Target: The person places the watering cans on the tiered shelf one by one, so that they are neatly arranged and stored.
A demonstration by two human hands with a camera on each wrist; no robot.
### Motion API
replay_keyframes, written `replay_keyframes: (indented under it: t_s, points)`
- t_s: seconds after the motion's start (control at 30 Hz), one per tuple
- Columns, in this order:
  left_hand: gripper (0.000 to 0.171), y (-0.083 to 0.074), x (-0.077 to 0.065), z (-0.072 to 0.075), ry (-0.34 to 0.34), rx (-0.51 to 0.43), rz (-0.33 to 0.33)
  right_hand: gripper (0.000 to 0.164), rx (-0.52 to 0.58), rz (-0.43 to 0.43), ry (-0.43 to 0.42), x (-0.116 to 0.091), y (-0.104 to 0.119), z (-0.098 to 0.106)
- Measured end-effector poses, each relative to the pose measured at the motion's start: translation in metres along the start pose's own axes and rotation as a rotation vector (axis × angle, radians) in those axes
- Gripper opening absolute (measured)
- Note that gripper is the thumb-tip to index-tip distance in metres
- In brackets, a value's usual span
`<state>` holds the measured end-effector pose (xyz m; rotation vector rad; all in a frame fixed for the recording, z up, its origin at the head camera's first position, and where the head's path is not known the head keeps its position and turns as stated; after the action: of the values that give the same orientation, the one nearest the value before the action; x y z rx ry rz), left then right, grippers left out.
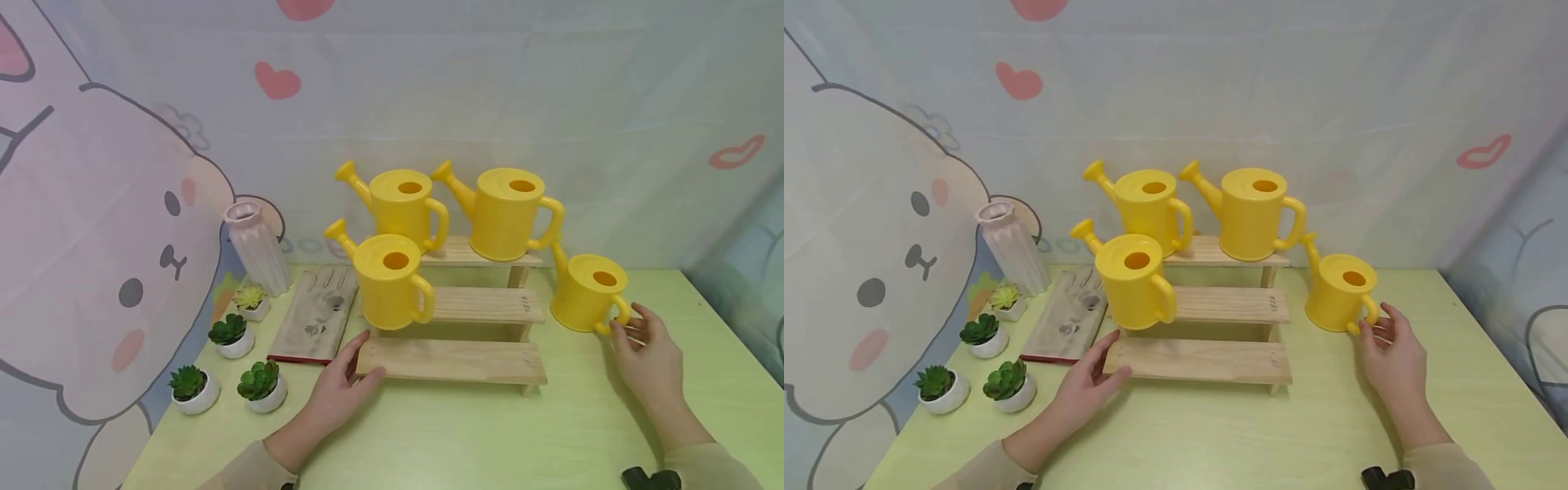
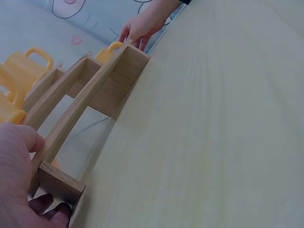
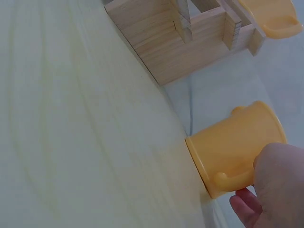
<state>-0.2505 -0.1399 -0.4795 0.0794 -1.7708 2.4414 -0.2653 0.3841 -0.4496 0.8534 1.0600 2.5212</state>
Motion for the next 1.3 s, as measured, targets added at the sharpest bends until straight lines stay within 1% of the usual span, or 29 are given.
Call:
replay_keyframes:
  t_s: [0.1,0.23,0.37,0.43,0.53,0.6,0.67,0.73,0.87,1.03,1.1,1.2,1.3]
  points:
    - [0.078,0.001,0.0,0.0,0.003,-0.016,0.007,0.054,-0.003,0.035,-0.008,0.0,0.004,0.001]
    - [0.078,0.002,0.001,0.0,0.006,-0.031,0.019,0.042,-0.034,0.068,-0.012,-0.001,0.008,0.002]
    - [0.078,0.002,0.001,0.0,0.003,-0.023,0.009,0.036,-0.078,0.074,-0.011,-0.003,0.008,0.001]
    - [0.078,0.002,0.001,0.0,0.002,-0.02,0.004,0.035,-0.08,0.062,-0.018,-0.003,0.007,0.002]
    - [0.078,0.002,0.001,0.0,-0.002,-0.015,0.005,0.032,-0.085,0.017,-0.047,-0.002,0.004,0.005]
    - [0.078,0.002,0.001,0.0,-0.003,-0.015,0.005,0.029,-0.07,-0.015,-0.079,-0.001,0.004,0.01]
    - [0.078,0.002,0.001,0.001,-0.005,-0.013,0.008,0.026,-0.044,-0.03,-0.134,-0.001,0.01,0.018]
    - [0.077,0.003,0.0,0.001,-0.006,-0.014,0.015,0.023,0.003,-0.022,-0.197,-0.001,0.019,0.028]
    - [0.077,0.003,0.0,0.002,-0.01,-0.009,0.026,0.02,0.125,0.034,-0.332,-0.002,0.045,0.051]
    - [0.078,0.001,0.0,0.001,-0.012,0.003,-0.002,0.017,0.275,0.089,-0.472,-0.005,0.074,0.079]
    - [0.078,-0.001,0.0,0.001,-0.011,0.005,-0.011,0.017,0.319,0.128,-0.514,-0.008,0.089,0.09]
    - [0.077,0.0,0.001,0.001,-0.007,0.009,-0.006,0.018,0.404,0.194,-0.575,-0.017,0.113,0.107]
    - [0.077,-0.001,0.0,0.001,-0.008,0.007,-0.001,0.017,0.565,0.247,-0.614,-0.027,0.135,0.121]
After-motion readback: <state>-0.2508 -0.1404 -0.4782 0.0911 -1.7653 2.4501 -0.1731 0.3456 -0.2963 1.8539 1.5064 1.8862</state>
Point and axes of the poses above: each hand's wrist, its own x-axis towards the middle knuckle, its own z-axis out of the back of the hand, y = z × x, the point moved 10 cm from there along x, towards the middle knuckle, and after that the axes turned 8 degrees about -y, right-handed, at the moved point
